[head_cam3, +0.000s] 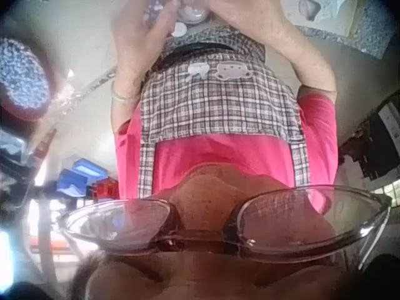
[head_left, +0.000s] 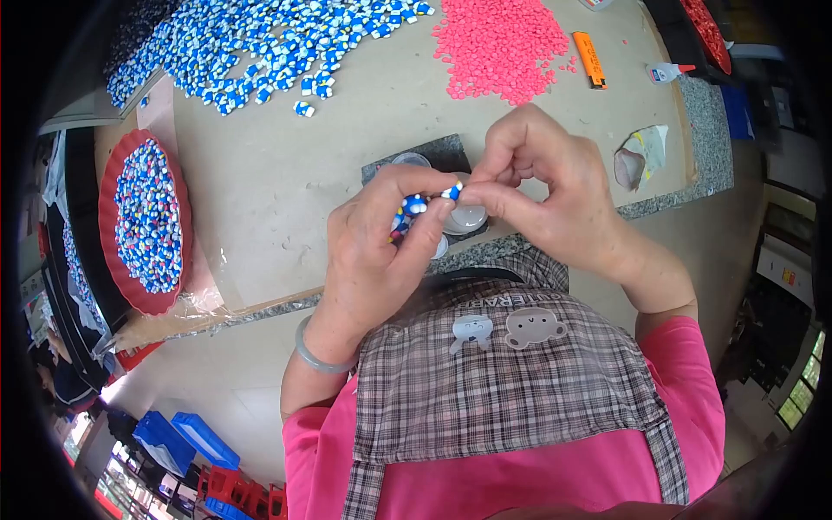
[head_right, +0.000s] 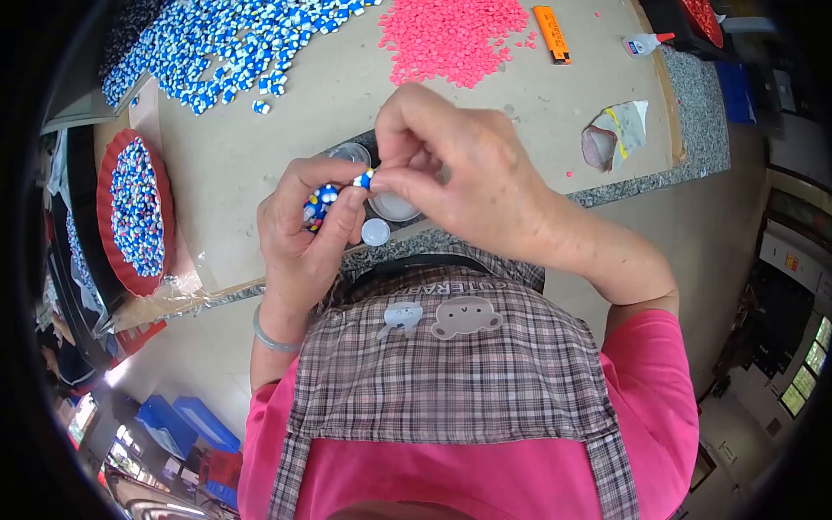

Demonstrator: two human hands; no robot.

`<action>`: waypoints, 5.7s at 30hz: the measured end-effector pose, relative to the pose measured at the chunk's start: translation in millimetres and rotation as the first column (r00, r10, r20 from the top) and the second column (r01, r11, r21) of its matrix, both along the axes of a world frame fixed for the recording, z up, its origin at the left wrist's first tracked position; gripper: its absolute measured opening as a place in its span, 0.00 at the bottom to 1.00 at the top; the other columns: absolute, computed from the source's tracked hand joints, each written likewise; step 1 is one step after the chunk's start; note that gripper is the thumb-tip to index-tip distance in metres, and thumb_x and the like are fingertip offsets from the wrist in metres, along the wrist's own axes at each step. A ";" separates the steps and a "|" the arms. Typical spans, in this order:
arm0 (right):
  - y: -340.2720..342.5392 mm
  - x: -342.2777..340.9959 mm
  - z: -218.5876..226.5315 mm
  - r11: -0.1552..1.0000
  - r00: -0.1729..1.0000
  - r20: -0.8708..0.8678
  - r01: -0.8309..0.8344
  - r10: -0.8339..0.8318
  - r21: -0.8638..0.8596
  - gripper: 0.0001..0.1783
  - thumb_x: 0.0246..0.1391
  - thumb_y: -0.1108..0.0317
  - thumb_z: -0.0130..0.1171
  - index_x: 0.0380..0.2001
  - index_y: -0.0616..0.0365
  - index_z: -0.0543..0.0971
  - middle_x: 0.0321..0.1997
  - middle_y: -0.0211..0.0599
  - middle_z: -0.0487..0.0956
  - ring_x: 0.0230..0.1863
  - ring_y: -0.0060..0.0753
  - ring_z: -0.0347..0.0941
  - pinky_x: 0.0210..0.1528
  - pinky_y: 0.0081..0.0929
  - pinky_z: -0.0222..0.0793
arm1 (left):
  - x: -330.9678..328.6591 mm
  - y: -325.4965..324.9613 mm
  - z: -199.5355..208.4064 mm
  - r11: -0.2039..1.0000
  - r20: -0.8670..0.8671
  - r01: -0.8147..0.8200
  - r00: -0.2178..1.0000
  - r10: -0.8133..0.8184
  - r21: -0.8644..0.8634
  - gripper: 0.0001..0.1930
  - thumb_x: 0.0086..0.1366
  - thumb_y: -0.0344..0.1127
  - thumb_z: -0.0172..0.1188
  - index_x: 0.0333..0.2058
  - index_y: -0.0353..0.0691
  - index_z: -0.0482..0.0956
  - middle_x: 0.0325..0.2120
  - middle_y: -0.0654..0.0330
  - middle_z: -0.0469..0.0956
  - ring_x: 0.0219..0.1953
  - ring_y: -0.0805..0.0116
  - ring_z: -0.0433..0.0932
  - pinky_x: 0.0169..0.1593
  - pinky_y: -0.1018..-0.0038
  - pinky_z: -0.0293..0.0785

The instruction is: The person assembles small figurines by picking up individual components, applying glue, attaching the pieces together by hand, and wiping the parts with a cloth.

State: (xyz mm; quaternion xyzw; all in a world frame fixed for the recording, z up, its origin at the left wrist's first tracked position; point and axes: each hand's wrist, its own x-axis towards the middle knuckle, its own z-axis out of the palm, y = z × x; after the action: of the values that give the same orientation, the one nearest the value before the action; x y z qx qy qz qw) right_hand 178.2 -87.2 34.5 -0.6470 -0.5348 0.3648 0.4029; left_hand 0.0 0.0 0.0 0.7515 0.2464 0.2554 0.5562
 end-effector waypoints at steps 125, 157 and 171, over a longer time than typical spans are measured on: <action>-1.3 24.0 -11.4 0.924 0.909 -0.417 -0.147 -0.016 -0.354 0.11 0.52 0.79 0.63 0.29 0.57 0.69 0.24 0.27 0.76 0.23 0.12 0.71 0.24 0.12 0.68 | -33.2 51.3 -16.0 0.980 0.068 -0.132 0.987 0.143 -0.149 0.12 0.61 0.18 0.59 0.44 0.29 0.78 0.43 0.58 0.75 0.42 0.74 0.77 0.46 0.80 0.76; -1.9 12.0 3.3 0.985 0.860 -0.510 -0.079 -0.010 -0.152 0.14 0.50 0.80 0.63 0.32 0.57 0.67 0.28 0.26 0.75 0.30 0.11 0.73 0.30 0.13 0.73 | 3.8 -5.3 -0.1 0.915 0.228 0.063 0.973 0.032 -0.399 0.09 0.56 0.16 0.62 0.37 0.31 0.80 0.40 0.57 0.75 0.42 0.72 0.78 0.43 0.78 0.80; -9.8 -4.0 -1.2 0.999 0.990 -0.138 0.041 -0.039 0.013 0.12 0.48 0.81 0.62 0.31 0.60 0.68 0.25 0.28 0.74 0.27 0.18 0.74 0.27 0.19 0.72 | 6.4 -5.6 6.6 0.963 0.138 -0.026 0.990 -0.011 0.266 0.08 0.52 0.19 0.66 0.32 0.34 0.80 0.34 0.55 0.78 0.33 0.63 0.80 0.33 0.74 0.78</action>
State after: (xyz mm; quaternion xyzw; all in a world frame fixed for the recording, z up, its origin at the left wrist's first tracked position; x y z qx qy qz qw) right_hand 174.2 -97.0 33.3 -0.6278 -0.4954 0.3962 0.4511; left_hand 6.4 -5.6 6.6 0.7992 0.1734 0.3401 0.4643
